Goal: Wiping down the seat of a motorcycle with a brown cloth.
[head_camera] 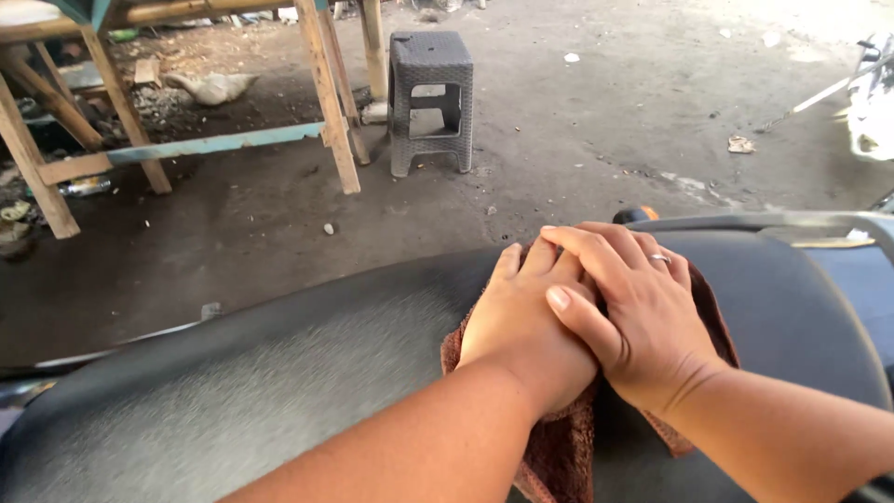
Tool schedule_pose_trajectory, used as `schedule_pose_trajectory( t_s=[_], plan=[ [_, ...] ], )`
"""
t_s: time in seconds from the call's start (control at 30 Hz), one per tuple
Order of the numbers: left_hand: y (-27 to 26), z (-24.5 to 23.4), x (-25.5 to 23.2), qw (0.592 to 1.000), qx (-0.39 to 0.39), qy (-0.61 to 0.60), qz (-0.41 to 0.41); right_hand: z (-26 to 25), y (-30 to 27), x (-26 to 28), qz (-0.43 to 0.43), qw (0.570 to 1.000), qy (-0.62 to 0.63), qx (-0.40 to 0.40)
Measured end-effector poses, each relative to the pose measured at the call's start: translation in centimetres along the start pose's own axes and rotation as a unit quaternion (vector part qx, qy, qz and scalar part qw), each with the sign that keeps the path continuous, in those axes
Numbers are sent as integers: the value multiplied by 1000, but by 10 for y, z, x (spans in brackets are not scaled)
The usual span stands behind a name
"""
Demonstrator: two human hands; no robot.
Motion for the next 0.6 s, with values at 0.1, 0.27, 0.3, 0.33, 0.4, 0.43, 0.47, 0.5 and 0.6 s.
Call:
schedule_pose_trajectory(
  t_s=[0.1, 0.27, 0.3, 0.33, 0.4, 0.43, 0.47, 0.5, 0.6],
  plan=[
    [-27, 4, 9, 1000, -18, 0, 19, 12, -12, 25, 2, 1000, 1, -11],
    [-69, 14, 39, 999, -39, -4, 24, 32, -20, 77, -24, 999, 3, -37],
    [-78, 18, 46, 999, -19, 25, 10, 34, -21, 92, -37, 999, -15, -36],
    [-85, 22, 52, 999, 1, 53, -4, 36, -21, 106, -48, 998, -35, -34],
    [-93, 32, 61, 999, -31, 34, -4, 43, -20, 118, -47, 998, -34, -18],
    [-97, 33, 66, 998, -64, 14, -6, 47, -18, 123, -47, 998, -35, -2],
    [-99, 28, 67, 998, -68, 14, -5, 48, -17, 123, -48, 998, -38, -4],
    [-99, 30, 67, 999, -42, 9, -8, 48, -17, 123, -62, 997, -38, -7],
    [-95, 32, 61, 998, -54, 12, 2, 41, -20, 120, -72, 997, -14, -8]
  ],
)
Point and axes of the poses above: each hand's wrist, its own y-axis towards the middle knuckle, its own z-axis out of the palm, x = y × z, the point moved 10 cm from there along y, towards the middle knuckle, and after that the axes turned 9 degrees about x, right-handed, at the moved point
